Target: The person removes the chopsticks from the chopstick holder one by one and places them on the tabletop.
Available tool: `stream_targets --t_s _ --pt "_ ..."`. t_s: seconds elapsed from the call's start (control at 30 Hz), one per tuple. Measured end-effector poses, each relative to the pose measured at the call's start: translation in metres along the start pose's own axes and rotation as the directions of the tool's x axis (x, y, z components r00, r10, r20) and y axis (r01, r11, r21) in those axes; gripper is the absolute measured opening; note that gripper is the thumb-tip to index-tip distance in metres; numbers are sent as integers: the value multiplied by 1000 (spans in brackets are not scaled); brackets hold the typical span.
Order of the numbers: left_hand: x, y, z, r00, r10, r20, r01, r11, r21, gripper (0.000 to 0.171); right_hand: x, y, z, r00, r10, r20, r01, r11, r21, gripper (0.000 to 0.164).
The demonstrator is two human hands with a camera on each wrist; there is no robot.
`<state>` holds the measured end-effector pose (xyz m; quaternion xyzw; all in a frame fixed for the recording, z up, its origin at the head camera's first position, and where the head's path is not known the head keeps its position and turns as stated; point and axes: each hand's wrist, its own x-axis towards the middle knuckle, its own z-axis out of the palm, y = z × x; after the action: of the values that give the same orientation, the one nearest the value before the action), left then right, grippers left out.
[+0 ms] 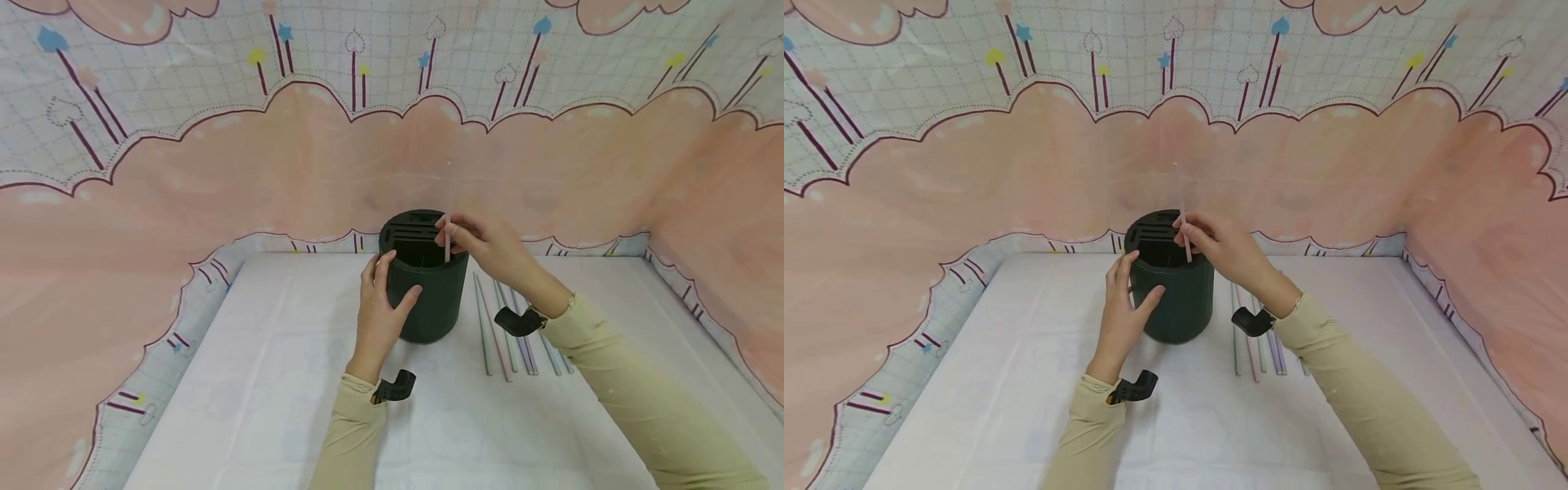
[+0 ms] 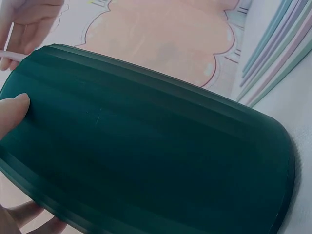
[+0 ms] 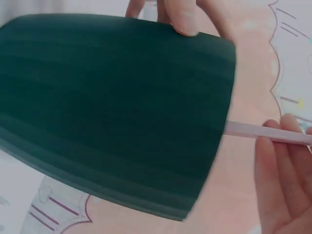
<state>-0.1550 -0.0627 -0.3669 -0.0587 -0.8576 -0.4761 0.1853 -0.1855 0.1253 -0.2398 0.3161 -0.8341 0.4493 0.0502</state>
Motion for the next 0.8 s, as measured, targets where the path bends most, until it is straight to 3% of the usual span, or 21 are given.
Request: stream_targets --t_s 0.17,0.27,0.43,0.53,0.63,0.7,0.8 --pt "1 0 0 1000 12 -4 -12 1000 0 62 -2 -22 -18 993 -34 -114 39 998 41 21" --pt "1 0 -1 1000 12 3 -12 1000 2 62 -6 -24 -31 976 -49 -214 73 992 104 20" --pt "3 -4 2 999 32 -6 -32 999 4 63 -13 -12 -57 927 -57 -371 146 965 217 19" --pt "5 -5 4 999 34 -12 -34 999 0 63 -17 4 -72 906 -51 -419 190 936 297 18" --pt "7 -6 7 999 32 -13 -32 999 -7 63 -21 26 -84 908 -17 -418 115 971 211 19" --pt "8 -7 8 999 34 -15 -34 999 -10 63 -24 43 -90 920 19 -391 7 998 64 19" --pt "11 -7 10 999 31 -16 -31 1000 -3 63 -30 71 -94 935 82 -345 -145 976 -161 21"
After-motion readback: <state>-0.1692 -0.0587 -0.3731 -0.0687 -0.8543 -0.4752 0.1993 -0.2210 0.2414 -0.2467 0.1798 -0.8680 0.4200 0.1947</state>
